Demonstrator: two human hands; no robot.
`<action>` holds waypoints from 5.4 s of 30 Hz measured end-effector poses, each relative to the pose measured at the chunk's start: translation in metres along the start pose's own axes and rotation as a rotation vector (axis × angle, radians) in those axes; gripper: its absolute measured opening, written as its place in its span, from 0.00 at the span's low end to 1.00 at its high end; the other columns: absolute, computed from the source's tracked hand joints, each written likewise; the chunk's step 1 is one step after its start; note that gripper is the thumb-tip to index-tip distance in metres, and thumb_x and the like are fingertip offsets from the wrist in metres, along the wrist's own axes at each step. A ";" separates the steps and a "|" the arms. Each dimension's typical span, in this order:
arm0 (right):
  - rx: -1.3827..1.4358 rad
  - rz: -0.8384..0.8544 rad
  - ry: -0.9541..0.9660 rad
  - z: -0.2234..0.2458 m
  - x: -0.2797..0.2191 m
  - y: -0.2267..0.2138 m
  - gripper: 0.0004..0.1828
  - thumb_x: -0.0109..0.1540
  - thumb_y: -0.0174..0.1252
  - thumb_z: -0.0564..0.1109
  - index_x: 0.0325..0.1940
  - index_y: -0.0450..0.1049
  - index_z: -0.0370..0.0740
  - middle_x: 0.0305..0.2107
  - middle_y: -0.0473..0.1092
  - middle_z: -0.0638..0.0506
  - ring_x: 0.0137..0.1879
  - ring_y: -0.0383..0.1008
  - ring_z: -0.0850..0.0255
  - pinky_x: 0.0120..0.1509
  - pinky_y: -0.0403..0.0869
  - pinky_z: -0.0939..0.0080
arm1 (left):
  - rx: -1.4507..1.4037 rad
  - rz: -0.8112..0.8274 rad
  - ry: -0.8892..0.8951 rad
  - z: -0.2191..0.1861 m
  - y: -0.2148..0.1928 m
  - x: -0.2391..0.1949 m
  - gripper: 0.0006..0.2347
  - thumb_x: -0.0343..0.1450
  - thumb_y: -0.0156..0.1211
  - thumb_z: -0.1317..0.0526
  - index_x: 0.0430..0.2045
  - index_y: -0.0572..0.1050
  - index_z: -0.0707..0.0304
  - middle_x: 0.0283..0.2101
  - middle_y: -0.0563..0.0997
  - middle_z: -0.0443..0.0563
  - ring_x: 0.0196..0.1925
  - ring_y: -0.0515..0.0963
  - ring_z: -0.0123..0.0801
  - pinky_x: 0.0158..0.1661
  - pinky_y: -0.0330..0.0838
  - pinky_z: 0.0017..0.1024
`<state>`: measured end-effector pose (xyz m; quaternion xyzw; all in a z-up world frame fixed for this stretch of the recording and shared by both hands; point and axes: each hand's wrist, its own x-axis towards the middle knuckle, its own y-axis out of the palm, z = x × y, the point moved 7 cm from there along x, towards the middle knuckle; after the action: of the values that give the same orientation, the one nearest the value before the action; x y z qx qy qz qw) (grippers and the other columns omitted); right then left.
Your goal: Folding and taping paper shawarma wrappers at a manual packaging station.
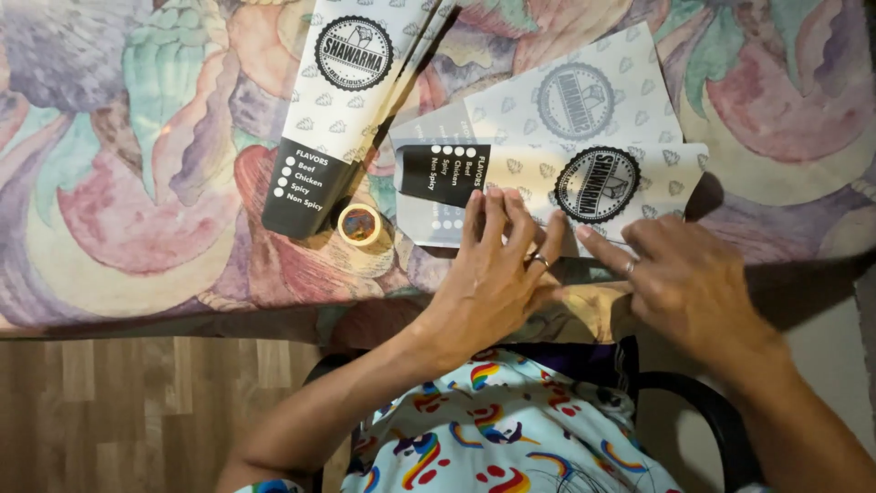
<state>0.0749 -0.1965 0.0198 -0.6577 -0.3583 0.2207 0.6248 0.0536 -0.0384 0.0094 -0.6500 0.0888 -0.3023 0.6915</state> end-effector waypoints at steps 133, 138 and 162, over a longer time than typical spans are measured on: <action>0.262 -0.491 -0.028 -0.014 -0.029 -0.020 0.04 0.64 0.61 0.29 0.40 0.81 0.24 0.39 0.78 0.34 0.47 0.81 0.35 0.49 0.81 0.40 | -0.131 -0.364 0.063 0.028 -0.001 0.007 0.04 0.72 0.64 0.66 0.31 0.84 0.56 0.33 0.82 0.55 0.38 0.85 0.45 0.41 0.84 0.40; 0.187 -0.507 -0.092 -0.012 -0.034 -0.014 0.06 0.64 0.60 0.33 0.41 0.81 0.26 0.40 0.78 0.34 0.49 0.81 0.36 0.51 0.81 0.42 | -0.127 -0.327 0.047 0.030 -0.006 0.007 0.05 0.73 0.62 0.67 0.29 0.84 0.57 0.35 0.82 0.52 0.41 0.84 0.43 0.38 0.84 0.39; 0.394 -0.334 0.271 -0.137 0.037 -0.021 0.12 0.67 0.74 0.23 0.51 0.79 0.23 0.45 0.78 0.32 0.49 0.80 0.48 0.55 0.82 0.56 | -0.045 -0.118 0.044 -0.003 0.019 -0.002 0.45 0.65 0.72 0.29 0.70 0.57 0.49 0.63 0.67 0.64 0.66 0.68 0.55 0.59 0.62 0.75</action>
<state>0.1958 -0.2611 0.0625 -0.4789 -0.3251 0.0901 0.8105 0.0557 -0.0406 -0.0099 -0.6626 0.0724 -0.3548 0.6556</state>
